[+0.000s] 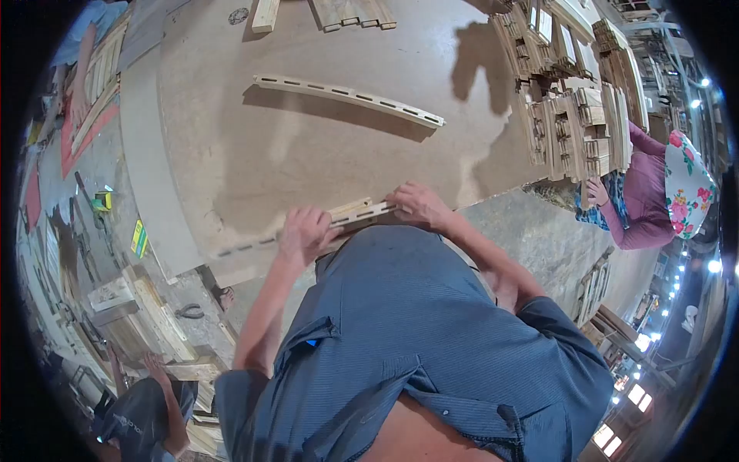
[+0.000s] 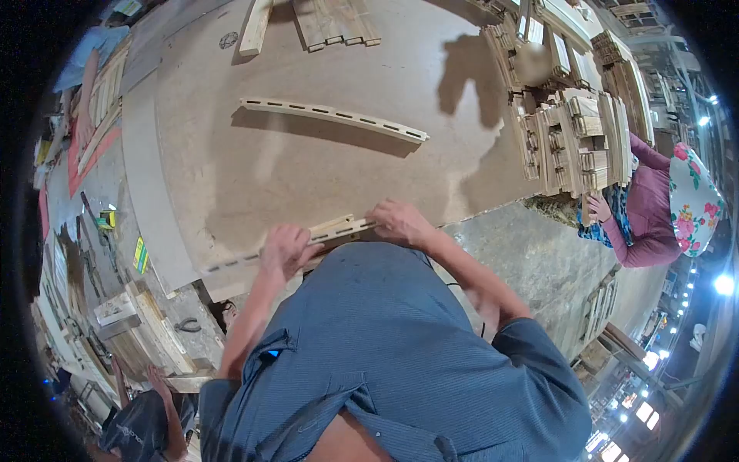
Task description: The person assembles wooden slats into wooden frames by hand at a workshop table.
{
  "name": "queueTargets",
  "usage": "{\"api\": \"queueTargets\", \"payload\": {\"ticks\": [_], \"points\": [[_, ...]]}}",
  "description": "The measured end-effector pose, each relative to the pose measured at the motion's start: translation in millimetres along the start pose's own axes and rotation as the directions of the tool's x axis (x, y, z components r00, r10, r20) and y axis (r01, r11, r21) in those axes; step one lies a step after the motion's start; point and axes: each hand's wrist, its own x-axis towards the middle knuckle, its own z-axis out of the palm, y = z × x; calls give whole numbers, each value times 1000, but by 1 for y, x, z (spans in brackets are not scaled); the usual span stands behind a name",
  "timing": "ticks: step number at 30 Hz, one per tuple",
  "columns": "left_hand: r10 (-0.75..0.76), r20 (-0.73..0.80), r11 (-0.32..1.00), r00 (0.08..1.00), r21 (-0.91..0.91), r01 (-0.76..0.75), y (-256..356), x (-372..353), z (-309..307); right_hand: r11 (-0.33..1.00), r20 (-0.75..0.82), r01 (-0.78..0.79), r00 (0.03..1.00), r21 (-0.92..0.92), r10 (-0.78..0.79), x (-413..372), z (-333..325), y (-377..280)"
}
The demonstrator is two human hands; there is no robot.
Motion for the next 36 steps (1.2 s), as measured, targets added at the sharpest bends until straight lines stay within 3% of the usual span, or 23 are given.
{"api": "queueTargets", "payload": {"ticks": [1, 6, 9, 10, 12, 14, 15, 16, 17, 20, 21, 22, 23, 24, 25, 26, 27, 29, 31, 32, 33, 34, 36], "points": [[-71, -3, 997, 997, -33, 71, 10, -5, 5, 1000, -6, 10, 1000, 5, -10, -5, 5, 5], [-106, -101, 993, 989, 39, 110, 30, -5, 28, 983, 2, 104, 994, -151, -105, -11, 9, 22], [-233, -122, 973, 965, -25, 231, 32, -6, 39, 963, -91, 267, 959, -23, -268, -15, 27, 46], [-306, -75, 951, 949, 18, 308, 37, 0, 41, 966, -68, 258, 964, 20, -256, -16, 20, 44], [-258, -113, 955, 959, 121, 271, 30, -2, 49, 986, 55, 159, 985, 57, -162, -14, -6, 36], [-388, -140, 921, 911, -24, 389, 35, 6, 44, 998, 37, 49, 998, 47, -50, -28, -54, 25], [-348, -148, 937, 926, -9, 351, 40, 17, 41, 997, 63, -39, 997, 63, 35, -36, -73, 27], [-485, -166, 871, 858, -173, 459, 52, 30, 42, 995, -185, 46, 982, 93, -28, -51, -82, 45], [-617, -152, 766, 772, -340, 545, 65, 47, 42, 991, -316, 15, 948, 136, 29, -70, -111, 49], [-448, -94, 868, 889, -285, 407, 105, 124, 22, 980, -652, -149, 731, 134, 201, -146, -236, 44], [-429, -102, 878, 898, -283, 387, 119, 153, 15, 976, -788, -217, 596, 26, 153, -171, -284, 42], [-325, -123, 879, 937, -404, 252, 135, 187, 10, 939, -843, -285, 441, 193, 307, -199, -319, 49], [-219, -158, 851, 963, -514, 109, 154, 221, 4, 916, -922, -287, 186, 279, 339, -219, -354, 52], [-198, -117, 770, 973, -633, 80, 177, 252, -3, 873, -898, -300, 96, 386, 430, -240, -393, 48], [-172, -79, 672, 982, -739, 58, 207, 284, -14, 870, -960, -440, 53, 224, 274, -262, -426, 71], [-59, -62, 611, 996, -791, -13, 239, 314, -29, 907, -964, -339, 3, 250, 267, -276, -447, 90], [56, -56, 540, 997, -838, -77, 276, 346, -47, 881, -951, -370, -17, 293, 309, -300, -465, 152], [211, 53, 292, 976, -956, -11, 343, 408, -67, 751, -832, -559, 183, 350, 524, -306, -495, 139], [251, 210, 206, 945, -965, 159, 397, 467, -72, 898, -876, -418, 372, 136, 306, -313, -498, 210], [267, 194, 210, 944, -968, 140, 415, 492, -71, 652, -701, -711, 323, 262, 635, -316, -504, 218], [235, 313, 194, 920, -943, 271, 430, 516, -65, 557, -578, -810, 370, 183, 727, -310, -515, 208], [211, 427, 179, 879, -901, 394, 442, 537, -56, 504, -531, -860, 392, 78, 751, -308, -520, 217], [257, 402, 146, 879, -915, 376, 455, 565, -41, 579, -531, -805, 437, 128, 726, -312, -516, 242]]}}
